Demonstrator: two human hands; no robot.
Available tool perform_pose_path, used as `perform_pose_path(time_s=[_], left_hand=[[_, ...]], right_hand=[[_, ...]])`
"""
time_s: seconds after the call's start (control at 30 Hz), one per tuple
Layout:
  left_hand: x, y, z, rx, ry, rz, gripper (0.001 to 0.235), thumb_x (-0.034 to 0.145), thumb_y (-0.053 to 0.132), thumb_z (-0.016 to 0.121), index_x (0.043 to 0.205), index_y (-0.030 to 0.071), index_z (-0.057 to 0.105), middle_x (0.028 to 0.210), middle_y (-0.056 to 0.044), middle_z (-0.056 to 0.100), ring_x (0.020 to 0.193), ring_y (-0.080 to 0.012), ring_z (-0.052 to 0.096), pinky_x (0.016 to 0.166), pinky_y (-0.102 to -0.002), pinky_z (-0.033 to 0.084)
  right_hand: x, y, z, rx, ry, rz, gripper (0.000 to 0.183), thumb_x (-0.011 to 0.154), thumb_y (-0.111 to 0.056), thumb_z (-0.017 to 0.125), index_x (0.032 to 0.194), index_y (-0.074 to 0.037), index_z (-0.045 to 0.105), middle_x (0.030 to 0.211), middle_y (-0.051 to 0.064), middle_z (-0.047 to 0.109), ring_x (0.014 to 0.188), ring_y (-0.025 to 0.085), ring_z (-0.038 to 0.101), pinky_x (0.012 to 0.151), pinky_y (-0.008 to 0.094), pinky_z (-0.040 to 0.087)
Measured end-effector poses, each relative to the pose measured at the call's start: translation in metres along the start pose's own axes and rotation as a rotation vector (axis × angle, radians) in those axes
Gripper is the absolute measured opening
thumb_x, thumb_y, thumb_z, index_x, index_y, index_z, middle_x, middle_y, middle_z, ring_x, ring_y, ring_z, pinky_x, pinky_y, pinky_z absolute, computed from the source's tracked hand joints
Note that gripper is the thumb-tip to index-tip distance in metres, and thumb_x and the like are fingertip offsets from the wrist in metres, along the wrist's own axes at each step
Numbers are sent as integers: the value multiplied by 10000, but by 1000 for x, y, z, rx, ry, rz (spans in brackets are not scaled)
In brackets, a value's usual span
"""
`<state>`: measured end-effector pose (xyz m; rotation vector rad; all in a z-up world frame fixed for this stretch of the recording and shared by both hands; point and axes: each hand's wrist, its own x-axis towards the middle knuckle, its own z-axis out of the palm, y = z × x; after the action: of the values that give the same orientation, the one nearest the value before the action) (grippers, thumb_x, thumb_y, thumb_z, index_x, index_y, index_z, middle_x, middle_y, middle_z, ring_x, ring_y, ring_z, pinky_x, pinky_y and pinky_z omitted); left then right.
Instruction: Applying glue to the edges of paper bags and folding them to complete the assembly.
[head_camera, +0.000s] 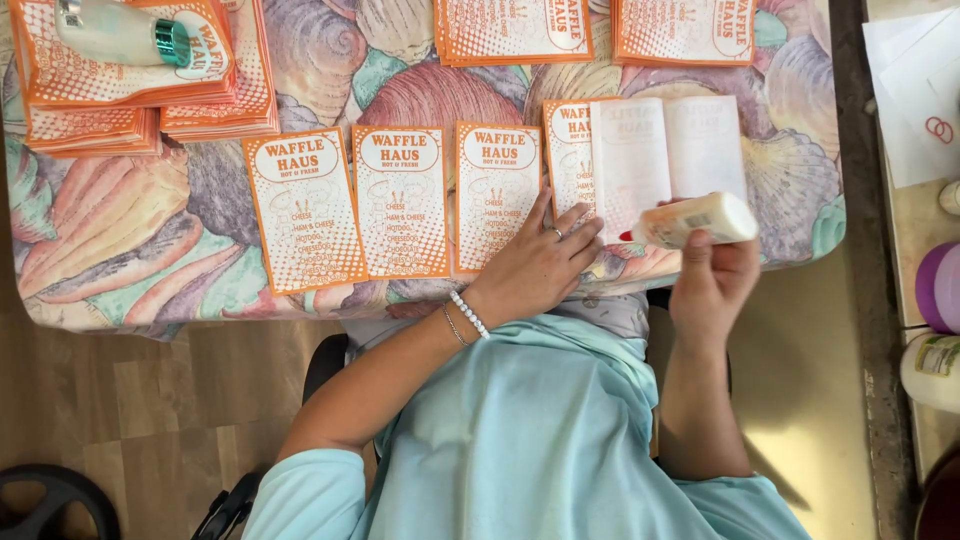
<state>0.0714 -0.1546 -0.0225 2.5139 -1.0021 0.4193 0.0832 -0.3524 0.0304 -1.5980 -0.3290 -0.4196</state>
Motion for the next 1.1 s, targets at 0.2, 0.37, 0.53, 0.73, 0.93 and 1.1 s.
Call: perform_pose_path(time_s=[0.2, 0.37, 0.53, 0.73, 0.93, 1.1], left_hand=[[-1, 1, 5, 9, 30, -1, 419, 946, 212, 543, 1330, 58, 610, 1379, -181, 615, 1401, -379, 461, 1182, -740, 183], [-1, 1, 6, 3, 0, -9, 383, 961, 223, 523, 1312, 105, 623, 1389, -171, 614, 1396, -380, 462, 1174, -746, 193], [0, 2, 3, 34, -13, -2, 373, 971, 230, 520, 1307, 114, 634, 1391, -167, 623, 1392, -374, 470, 1175, -740, 191], [0, 1, 4, 26, -1, -4, 371, 976, 222, 510, 1305, 103, 634, 1383, -173, 625, 1381, -381, 473, 1177, -736, 194], [1, 1, 5, 30, 1, -5, 374, 975, 223, 509, 1307, 107, 635, 1386, -169, 623, 1383, -380, 471, 1179, -738, 191], [0, 1, 5, 34, -15, -7, 389, 962, 229, 518, 1315, 113, 633, 1387, -160, 622, 1383, -380, 466, 1180, -739, 181]], right_hand=[[-10, 20, -1, -124, -65, 7, 281, 1097, -172, 541, 1280, 36, 492, 1190, 194, 648, 1208, 224, 565, 1054, 509, 500], [-12, 27, -6, -96, -134, 8, 380, 1033, -69, 628, 1343, 47, 441, 1230, 257, 631, 1237, 325, 583, 1070, 574, 473], [-14, 26, -5, -86, -136, 8, 401, 999, -19, 665, 1321, 46, 434, 1199, 268, 644, 1212, 339, 611, 1061, 565, 487], [-15, 25, -2, -111, -106, -16, 344, 1029, -34, 638, 1288, 30, 421, 1176, 263, 646, 1195, 357, 627, 1068, 562, 478], [-12, 31, -1, -127, -76, -10, 336, 1024, -31, 652, 1281, 17, 440, 1190, 248, 659, 1216, 329, 602, 1072, 569, 486], [-14, 31, -1, -139, -36, -8, 328, 1020, -28, 666, 1267, 28, 459, 1156, 240, 667, 1188, 326, 627, 1068, 553, 506]])
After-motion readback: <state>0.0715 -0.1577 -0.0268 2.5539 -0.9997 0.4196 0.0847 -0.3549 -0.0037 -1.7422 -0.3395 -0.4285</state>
